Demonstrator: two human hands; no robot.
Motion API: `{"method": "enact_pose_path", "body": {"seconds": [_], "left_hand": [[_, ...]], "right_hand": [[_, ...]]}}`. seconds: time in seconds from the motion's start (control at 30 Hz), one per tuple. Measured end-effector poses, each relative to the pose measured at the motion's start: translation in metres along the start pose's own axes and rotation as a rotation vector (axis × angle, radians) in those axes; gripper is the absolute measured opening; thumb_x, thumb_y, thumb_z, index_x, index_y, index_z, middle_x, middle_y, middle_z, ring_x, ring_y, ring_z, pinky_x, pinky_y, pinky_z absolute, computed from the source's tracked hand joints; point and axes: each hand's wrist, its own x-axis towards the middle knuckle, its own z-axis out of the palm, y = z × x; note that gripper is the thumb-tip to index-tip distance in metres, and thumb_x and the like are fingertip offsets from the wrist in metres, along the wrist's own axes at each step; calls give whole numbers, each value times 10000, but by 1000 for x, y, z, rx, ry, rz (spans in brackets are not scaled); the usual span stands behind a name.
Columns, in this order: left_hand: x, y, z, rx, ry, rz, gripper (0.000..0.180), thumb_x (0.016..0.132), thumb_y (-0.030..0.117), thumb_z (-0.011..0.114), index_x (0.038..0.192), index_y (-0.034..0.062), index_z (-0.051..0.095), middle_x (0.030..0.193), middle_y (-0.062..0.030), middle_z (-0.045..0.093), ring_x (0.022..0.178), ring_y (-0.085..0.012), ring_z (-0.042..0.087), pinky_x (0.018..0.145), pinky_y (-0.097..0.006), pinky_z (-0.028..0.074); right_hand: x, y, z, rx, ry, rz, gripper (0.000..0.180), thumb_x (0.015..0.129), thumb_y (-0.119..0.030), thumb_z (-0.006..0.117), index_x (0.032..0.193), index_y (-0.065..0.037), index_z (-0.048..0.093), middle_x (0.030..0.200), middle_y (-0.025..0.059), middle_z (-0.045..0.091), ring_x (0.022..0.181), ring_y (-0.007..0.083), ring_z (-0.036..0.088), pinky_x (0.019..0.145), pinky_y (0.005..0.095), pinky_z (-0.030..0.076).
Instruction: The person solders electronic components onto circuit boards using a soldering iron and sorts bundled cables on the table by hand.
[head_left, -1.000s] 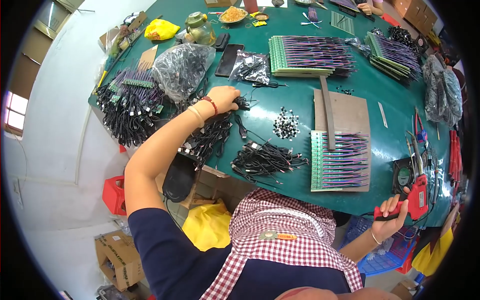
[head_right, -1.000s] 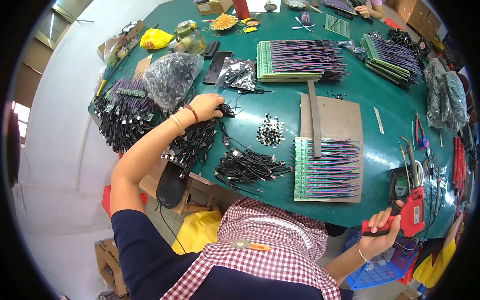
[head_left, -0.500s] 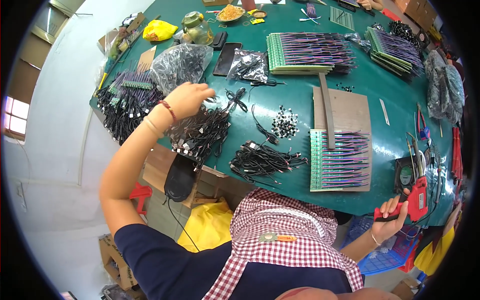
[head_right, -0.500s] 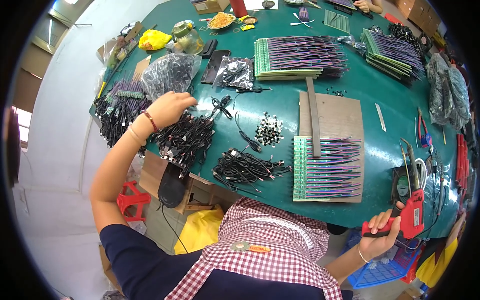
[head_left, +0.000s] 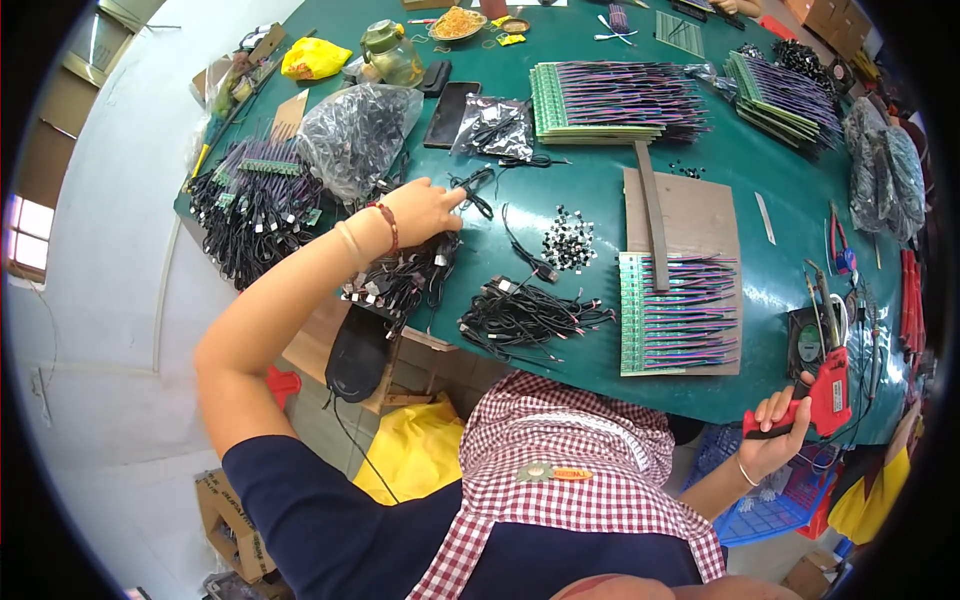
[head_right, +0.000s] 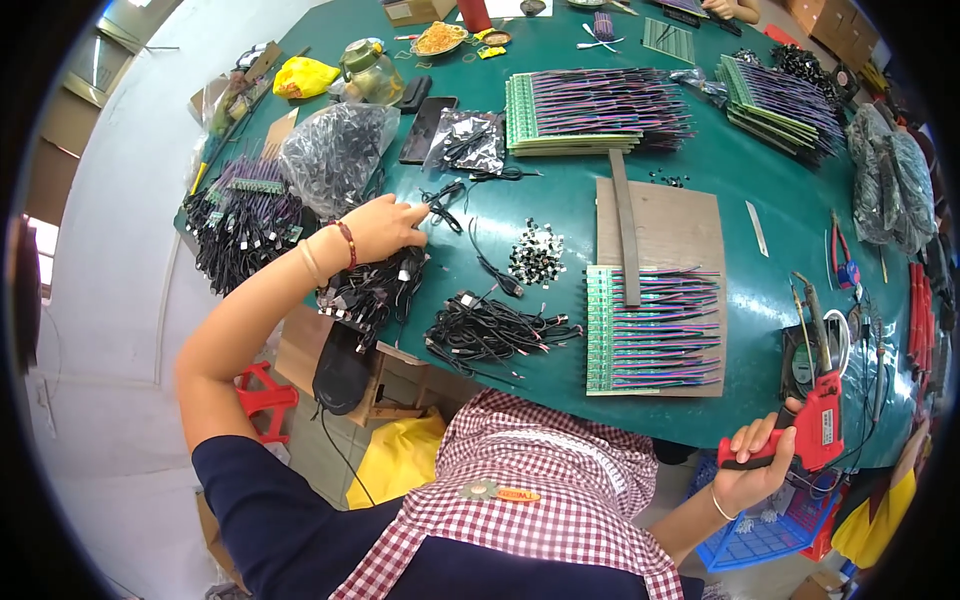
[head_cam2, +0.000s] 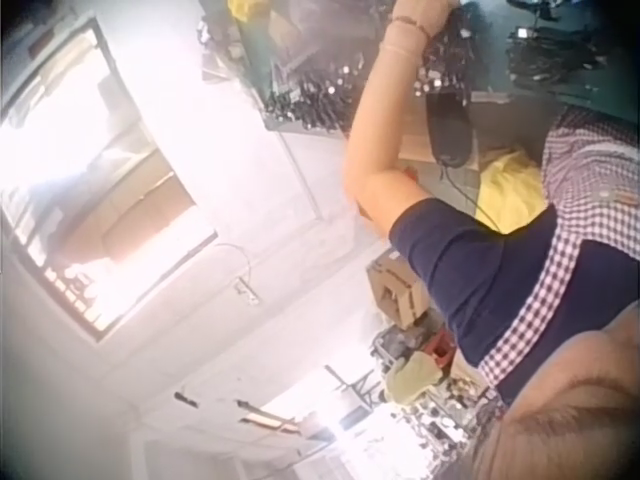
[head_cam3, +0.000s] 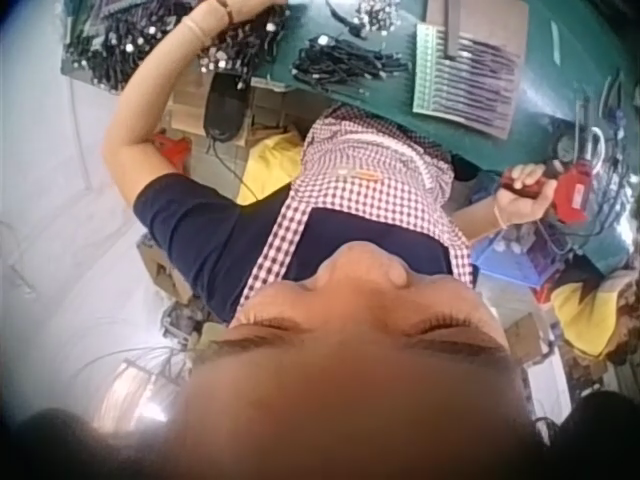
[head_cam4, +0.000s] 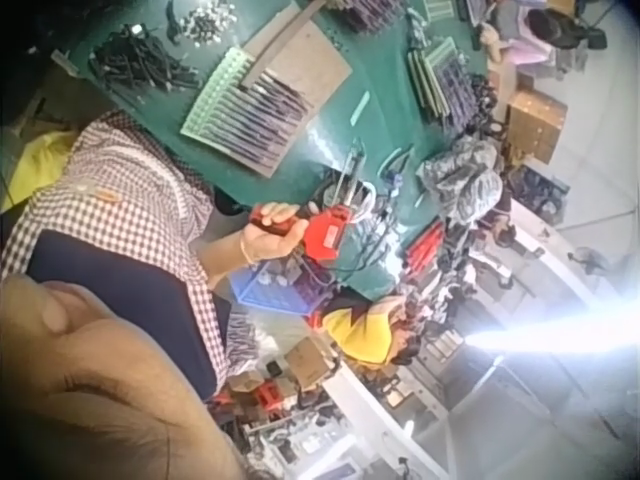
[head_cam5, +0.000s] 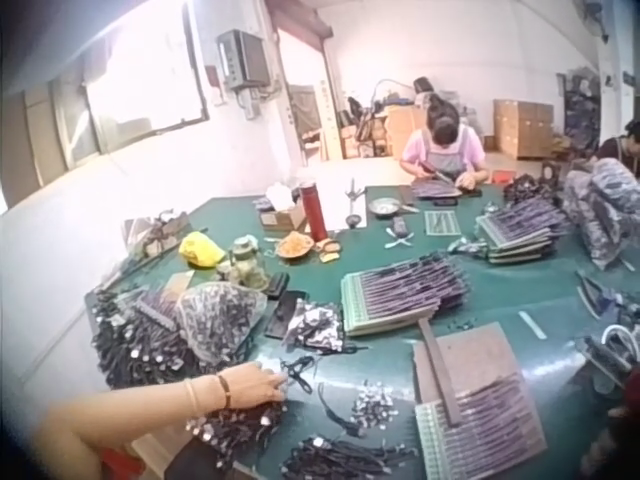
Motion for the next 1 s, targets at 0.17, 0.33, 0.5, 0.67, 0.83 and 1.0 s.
{"method": "enact_pose_path", "body": {"seconds": [0.17,0.33,0.5,0.67,0.83,1.0], "left_hand": [[-1,-12,-29,-348,241,-88,241,710,88,643,924,68,534,1014,-99,541,898,-277,580,723,-387,483],[20,49,-74,-316,149,-231,268,713,248,664,824,50,521,635,-136,590,640,-348,604,577,-448,485],[48,122,-48,-317,153,-206,323,744,302,668,905,65,518,888,-80,582,876,-247,590,690,-358,486],[46,106,-30,-820,287,-86,522,714,161,707,1189,65,513,1128,-141,495,1012,-283,524,824,-346,440],[33,175,-29,-456,398,-156,627,736,455,633,1240,106,497,1348,-87,419,1257,-288,371,1045,-558,186],[38,195,3,-240,523,-284,589,789,521,526,1241,144,516,1333,-62,452,1265,-271,372,1053,-565,143]], "right_hand": [[-1,-10,-3,-48,96,-28,332,968,-197,382,1226,12,367,610,25,382,424,76,355,440,209,371],[4,-12,-10,-11,41,-39,345,964,-196,403,1230,22,384,621,23,371,456,77,339,456,214,357],[3,-3,6,3,33,-8,341,957,-200,406,1219,17,388,610,22,373,434,79,347,436,211,349],[-3,-9,2,-17,1,8,321,956,-195,394,1199,14,395,599,22,380,428,75,356,430,210,359],[-7,-7,-10,-39,72,32,315,958,-196,391,1194,13,395,597,21,382,429,74,359,430,210,360],[-1,1,-4,-19,56,81,311,959,-196,389,1189,13,397,596,19,386,424,75,357,426,212,362]]}}
